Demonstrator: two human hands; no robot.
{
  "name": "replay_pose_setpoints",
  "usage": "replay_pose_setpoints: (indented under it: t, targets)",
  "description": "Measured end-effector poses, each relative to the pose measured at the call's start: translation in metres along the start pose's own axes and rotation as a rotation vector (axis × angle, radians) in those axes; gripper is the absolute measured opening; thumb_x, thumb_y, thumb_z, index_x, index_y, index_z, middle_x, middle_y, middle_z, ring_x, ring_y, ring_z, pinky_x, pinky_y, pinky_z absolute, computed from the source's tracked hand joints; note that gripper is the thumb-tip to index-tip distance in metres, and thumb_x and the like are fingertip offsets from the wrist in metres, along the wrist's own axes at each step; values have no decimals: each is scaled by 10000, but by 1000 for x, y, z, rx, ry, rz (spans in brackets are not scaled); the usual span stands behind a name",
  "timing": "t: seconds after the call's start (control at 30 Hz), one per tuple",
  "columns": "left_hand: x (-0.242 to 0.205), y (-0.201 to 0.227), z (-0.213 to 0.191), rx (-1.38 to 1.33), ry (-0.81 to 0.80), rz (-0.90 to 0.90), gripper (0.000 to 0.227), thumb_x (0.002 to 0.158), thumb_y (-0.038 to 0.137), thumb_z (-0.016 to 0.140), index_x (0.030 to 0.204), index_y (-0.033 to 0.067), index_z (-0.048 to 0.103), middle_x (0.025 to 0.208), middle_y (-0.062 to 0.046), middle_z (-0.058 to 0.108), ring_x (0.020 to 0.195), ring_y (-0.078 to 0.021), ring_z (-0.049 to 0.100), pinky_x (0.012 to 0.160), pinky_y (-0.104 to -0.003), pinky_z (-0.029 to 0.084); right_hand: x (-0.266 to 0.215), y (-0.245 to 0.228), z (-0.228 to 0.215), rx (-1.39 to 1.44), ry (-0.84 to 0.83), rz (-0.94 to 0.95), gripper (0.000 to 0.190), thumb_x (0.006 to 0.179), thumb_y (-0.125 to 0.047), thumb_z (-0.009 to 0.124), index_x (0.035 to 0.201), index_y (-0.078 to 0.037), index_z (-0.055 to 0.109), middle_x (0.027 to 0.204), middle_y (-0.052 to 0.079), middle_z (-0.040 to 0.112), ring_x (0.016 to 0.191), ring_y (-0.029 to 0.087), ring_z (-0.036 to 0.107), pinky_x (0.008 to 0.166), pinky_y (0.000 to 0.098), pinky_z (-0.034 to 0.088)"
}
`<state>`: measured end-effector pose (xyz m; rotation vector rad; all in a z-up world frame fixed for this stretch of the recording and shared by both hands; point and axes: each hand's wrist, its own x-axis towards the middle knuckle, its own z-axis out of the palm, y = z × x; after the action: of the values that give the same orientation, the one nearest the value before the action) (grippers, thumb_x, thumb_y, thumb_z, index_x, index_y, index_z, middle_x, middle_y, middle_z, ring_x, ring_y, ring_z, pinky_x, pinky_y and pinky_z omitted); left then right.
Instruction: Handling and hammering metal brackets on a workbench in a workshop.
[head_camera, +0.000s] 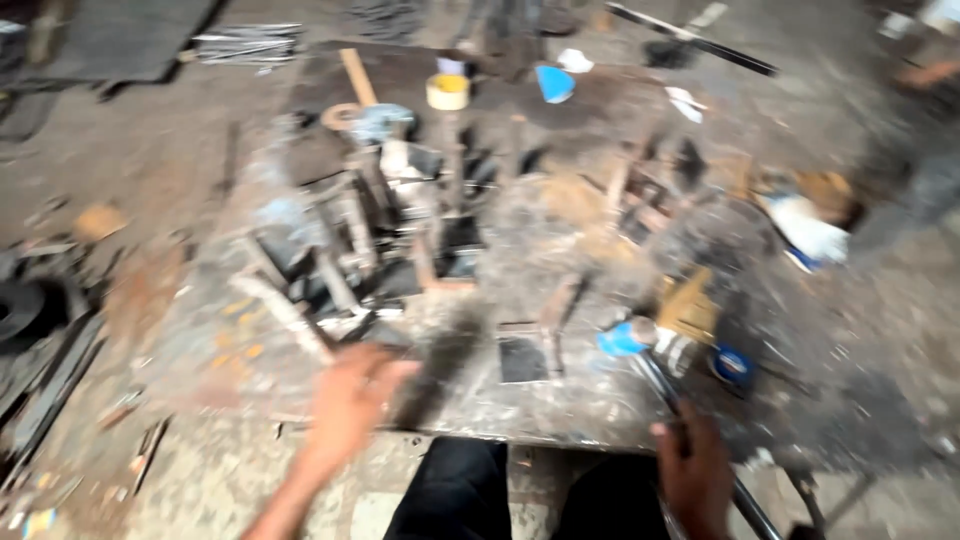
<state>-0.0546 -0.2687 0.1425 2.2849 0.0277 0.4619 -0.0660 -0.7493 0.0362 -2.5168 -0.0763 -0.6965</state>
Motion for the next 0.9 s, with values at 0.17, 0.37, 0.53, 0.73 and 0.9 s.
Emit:
replay_pose_setpoints:
  t: [0.17, 0.37, 0.53, 0.73, 0.9]
  targets:
    - [-13, 38, 111, -507, -202, 95, 281, 926, 317, 749, 1005, 51, 793, 890, -93, 735, 820, -214, 699, 728, -345, 535, 36, 12, 8, -149, 87, -179, 505, 955, -360, 674, 1342, -42, 611, 1307, 213, 671, 1210, 440, 627, 1015, 522, 502]
    - [-6, 10, 207, -1143, -396, -420, 259, 1009, 246, 731, 946, -5, 719, 752, -33, 679, 655, -80, 621, 657, -257, 505, 31, 31, 47, -391, -86, 57, 631, 908, -545, 652, 1349, -94, 649, 1104, 190, 701, 1047, 411, 649, 860, 543, 512]
    - [16, -1, 221, -1096, -478, -499, 183, 933, 186, 718, 1065, 63, 752, 827, -20, 740, 662, -104, 666, 664, -266, 555, 28, 27, 60, -604, 38, 84, 485, 998, -546, 616, 1239, -130, 680, 1057, 134, 700, 1067, 351, 670, 886, 499, 518]
    - [25, -49, 266, -927, -459, -410, 260, 995, 214, 686, 923, -22, 769, 790, -82, 761, 651, -98, 646, 646, -259, 528, 30, 21, 59, -558, 94, 19, 458, 1059, -518, 645, 1235, -96, 668, 1049, 150, 679, 1016, 374, 656, 810, 506, 490]
    - [34, -16, 252, -917, -471, -391, 268, 966, 254, 750, 851, 14, 716, 751, 7, 688, 642, -70, 563, 616, -263, 468, 32, 12, 52, -517, 73, 35, 461, 1072, -477, 649, 1310, -83, 660, 1076, 161, 676, 990, 387, 645, 816, 518, 476]
